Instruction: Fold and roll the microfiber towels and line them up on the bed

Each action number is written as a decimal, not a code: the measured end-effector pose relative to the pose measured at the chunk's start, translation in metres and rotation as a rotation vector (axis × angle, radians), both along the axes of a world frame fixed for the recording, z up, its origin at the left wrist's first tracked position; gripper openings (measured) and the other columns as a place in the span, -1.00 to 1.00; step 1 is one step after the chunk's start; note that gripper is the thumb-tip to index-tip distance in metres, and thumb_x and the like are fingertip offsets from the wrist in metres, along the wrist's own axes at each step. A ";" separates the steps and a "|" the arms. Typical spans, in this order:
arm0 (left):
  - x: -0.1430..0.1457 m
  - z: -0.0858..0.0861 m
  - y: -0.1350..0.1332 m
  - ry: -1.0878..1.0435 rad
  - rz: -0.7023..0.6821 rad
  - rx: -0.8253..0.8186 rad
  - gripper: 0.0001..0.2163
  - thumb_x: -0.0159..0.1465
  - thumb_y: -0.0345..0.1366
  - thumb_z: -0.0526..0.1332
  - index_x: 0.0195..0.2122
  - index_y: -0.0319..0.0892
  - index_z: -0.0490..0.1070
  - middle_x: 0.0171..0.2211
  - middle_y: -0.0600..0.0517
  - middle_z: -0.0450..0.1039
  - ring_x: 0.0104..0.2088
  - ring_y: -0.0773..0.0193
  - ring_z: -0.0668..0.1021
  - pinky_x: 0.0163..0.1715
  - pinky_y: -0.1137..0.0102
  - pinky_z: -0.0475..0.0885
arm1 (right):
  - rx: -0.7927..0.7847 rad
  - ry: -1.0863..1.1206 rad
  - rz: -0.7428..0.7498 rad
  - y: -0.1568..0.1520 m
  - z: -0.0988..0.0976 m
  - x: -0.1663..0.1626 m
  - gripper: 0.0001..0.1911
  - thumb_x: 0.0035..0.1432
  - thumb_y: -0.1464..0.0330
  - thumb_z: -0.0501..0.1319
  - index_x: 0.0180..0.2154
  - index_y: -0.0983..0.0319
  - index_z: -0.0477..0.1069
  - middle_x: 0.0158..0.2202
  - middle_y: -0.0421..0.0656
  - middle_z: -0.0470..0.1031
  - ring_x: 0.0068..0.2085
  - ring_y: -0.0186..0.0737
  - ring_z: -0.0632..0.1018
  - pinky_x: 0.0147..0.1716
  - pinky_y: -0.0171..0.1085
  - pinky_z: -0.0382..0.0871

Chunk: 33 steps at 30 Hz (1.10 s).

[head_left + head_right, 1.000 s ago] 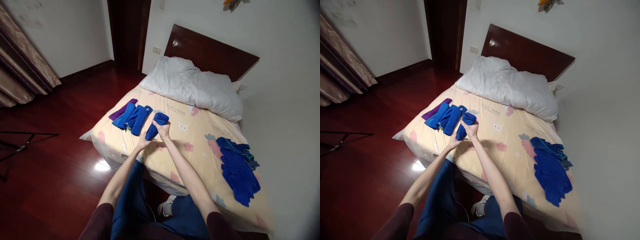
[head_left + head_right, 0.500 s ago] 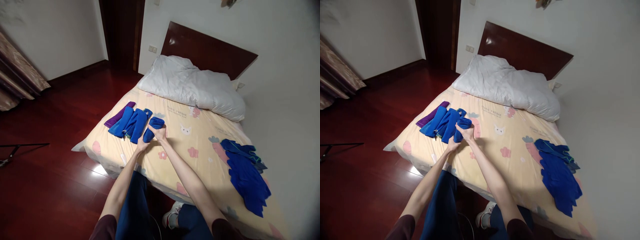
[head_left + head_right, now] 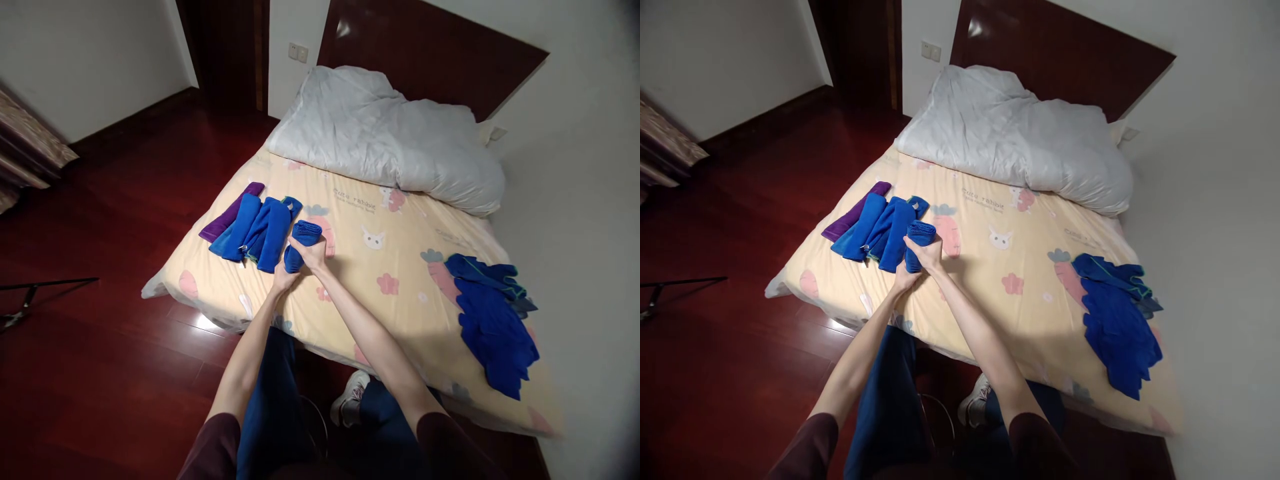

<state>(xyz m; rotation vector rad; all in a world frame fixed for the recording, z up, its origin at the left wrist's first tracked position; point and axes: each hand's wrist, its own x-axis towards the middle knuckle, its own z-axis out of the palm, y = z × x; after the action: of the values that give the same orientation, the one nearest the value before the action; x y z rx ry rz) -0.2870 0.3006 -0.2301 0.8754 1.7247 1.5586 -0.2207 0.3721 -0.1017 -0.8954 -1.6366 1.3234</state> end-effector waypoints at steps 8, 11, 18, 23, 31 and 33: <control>0.081 0.047 -0.150 0.325 0.442 0.135 -0.03 0.13 -0.16 0.49 0.46 -0.04 -0.05 0.40 -0.20 0.13 0.42 -0.03 0.22 0.41 0.04 0.14 | 0.044 0.083 -0.233 -0.021 -0.056 0.075 0.30 -0.02 -0.03 0.43 0.47 0.08 -0.36 0.50 0.16 -0.16 0.47 0.15 0.09 0.38 0.26 -0.04; 0.112 0.046 -0.187 0.527 0.266 0.084 -0.42 0.30 -0.27 0.32 0.33 -0.05 0.23 0.20 -0.16 0.41 0.28 0.01 0.41 0.32 0.04 0.30 | -0.044 0.037 -0.215 -0.061 -0.074 0.103 0.25 -0.04 0.00 0.45 0.46 0.08 -0.24 0.49 0.16 -0.10 0.45 0.18 0.13 0.35 0.25 0.04; 0.097 0.040 -0.101 0.931 -0.435 -0.034 -0.49 0.29 -0.48 0.10 0.29 -0.22 0.34 0.27 -0.18 0.39 0.35 -0.03 0.33 0.37 0.00 0.21 | -0.313 0.008 -0.073 -0.171 -0.106 0.186 -0.35 0.20 0.08 0.33 0.29 0.03 0.32 0.32 -0.03 0.37 0.29 0.06 0.42 0.32 0.07 0.26; 0.044 0.025 -0.010 1.196 -0.549 -0.118 -0.54 0.25 -0.52 0.02 0.15 -0.48 0.43 0.28 -0.40 0.33 0.39 -0.12 0.28 0.38 -0.05 0.10 | -0.411 -0.051 -0.118 -0.222 -0.120 0.279 -0.55 0.25 0.03 0.27 0.10 0.05 0.52 0.07 -0.04 0.60 0.08 0.05 0.61 0.10 0.02 0.48; -0.047 0.013 0.011 1.436 -0.461 -0.171 -0.59 0.27 -0.42 -0.07 -0.06 -0.27 0.55 0.09 -0.14 0.57 0.25 0.00 0.46 0.29 0.03 0.26 | -0.326 -0.076 -0.782 -0.183 -0.103 0.460 -0.42 0.13 -0.10 0.26 -0.08 0.23 0.58 -0.06 0.10 0.64 -0.08 0.10 0.64 -0.13 -0.01 0.55; -0.042 0.018 0.007 1.429 -0.427 -0.160 -0.61 0.23 -0.41 -0.04 -0.10 -0.22 0.56 0.04 -0.12 0.60 0.25 -0.03 0.46 0.28 -0.03 0.25 | -0.284 -0.097 -0.933 -0.155 -0.093 0.502 -0.42 0.06 -0.08 0.28 -0.12 0.27 0.58 -0.03 0.13 0.62 -0.09 0.10 0.63 -0.13 -0.01 0.54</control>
<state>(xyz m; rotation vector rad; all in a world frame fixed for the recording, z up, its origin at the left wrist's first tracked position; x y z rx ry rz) -0.3288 0.3075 -0.2126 2.3830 2.1728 0.3481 0.2811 0.2174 -0.1942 -1.6458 -0.8673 0.8413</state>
